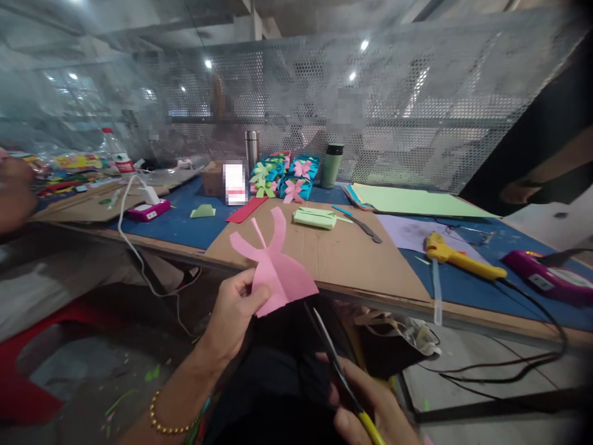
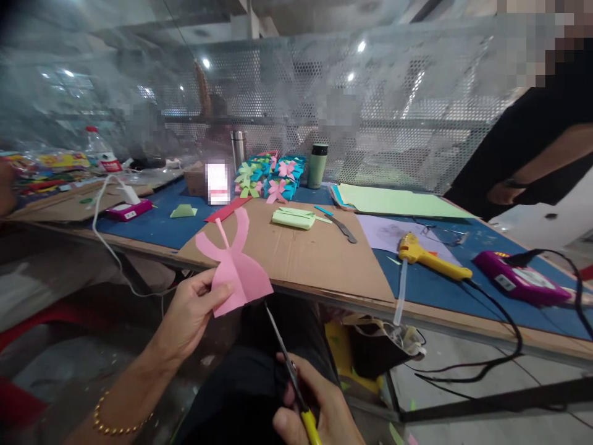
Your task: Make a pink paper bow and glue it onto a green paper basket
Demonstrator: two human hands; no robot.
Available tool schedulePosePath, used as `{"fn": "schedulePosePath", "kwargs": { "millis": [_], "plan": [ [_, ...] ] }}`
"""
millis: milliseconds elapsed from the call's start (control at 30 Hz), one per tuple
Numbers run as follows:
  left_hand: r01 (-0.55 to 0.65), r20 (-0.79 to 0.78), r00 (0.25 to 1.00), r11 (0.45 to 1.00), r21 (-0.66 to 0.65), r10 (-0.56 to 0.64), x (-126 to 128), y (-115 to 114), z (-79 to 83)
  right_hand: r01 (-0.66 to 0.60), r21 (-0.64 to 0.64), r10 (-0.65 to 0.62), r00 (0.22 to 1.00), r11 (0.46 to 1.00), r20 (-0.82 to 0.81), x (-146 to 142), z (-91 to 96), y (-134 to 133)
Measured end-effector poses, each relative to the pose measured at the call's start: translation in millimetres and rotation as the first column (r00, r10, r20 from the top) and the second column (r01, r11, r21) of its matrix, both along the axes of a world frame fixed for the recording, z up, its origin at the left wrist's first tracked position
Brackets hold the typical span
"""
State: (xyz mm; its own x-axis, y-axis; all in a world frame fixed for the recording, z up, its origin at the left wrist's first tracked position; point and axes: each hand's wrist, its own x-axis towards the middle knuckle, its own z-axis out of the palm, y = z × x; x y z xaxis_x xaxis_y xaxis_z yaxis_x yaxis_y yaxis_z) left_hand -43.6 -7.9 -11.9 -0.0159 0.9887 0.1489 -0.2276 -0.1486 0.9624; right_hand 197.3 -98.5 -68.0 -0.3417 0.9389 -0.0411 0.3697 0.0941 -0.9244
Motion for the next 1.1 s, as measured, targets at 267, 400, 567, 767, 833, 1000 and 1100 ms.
{"fn": "schedulePosePath", "kwargs": {
  "millis": [267,400,567,767,833,1000,1100],
  "plan": [
    [0.022,-0.127,0.992,1.000,0.017,-0.020,0,-7,4.3,-0.005,0.036,0.006,0.999,0.999,-0.035,-13,8.1,13],
    [0.030,-0.154,0.988,0.999,0.025,-0.026,5,-11,5.0,0.022,0.026,-0.021,0.999,0.999,-0.042,-17,12.4,13],
    [0.052,-0.178,0.983,0.999,0.015,-0.048,9,-12,5.6,0.039,0.031,-0.037,0.998,0.999,-0.044,-24,19.6,17],
    [0.060,-0.195,0.979,0.998,0.012,-0.056,10,-12,7.5,0.062,0.016,-0.061,0.997,0.998,-0.040,-23,20.1,16],
    [0.068,-0.198,0.978,0.998,0.014,-0.064,11,-13,7.9,0.061,0.014,-0.061,0.997,0.998,-0.043,-22,20.4,15],
    [0.073,-0.223,0.972,0.997,0.018,-0.067,11,-13,9.6,0.072,-0.001,-0.072,0.997,0.997,-0.035,-21,22.9,15],
    [0.081,-0.206,0.976,0.997,0.009,-0.078,11,-13,10.7,0.084,0.007,-0.084,0.996,0.996,-0.032,-21,24.1,16]
  ]
}}
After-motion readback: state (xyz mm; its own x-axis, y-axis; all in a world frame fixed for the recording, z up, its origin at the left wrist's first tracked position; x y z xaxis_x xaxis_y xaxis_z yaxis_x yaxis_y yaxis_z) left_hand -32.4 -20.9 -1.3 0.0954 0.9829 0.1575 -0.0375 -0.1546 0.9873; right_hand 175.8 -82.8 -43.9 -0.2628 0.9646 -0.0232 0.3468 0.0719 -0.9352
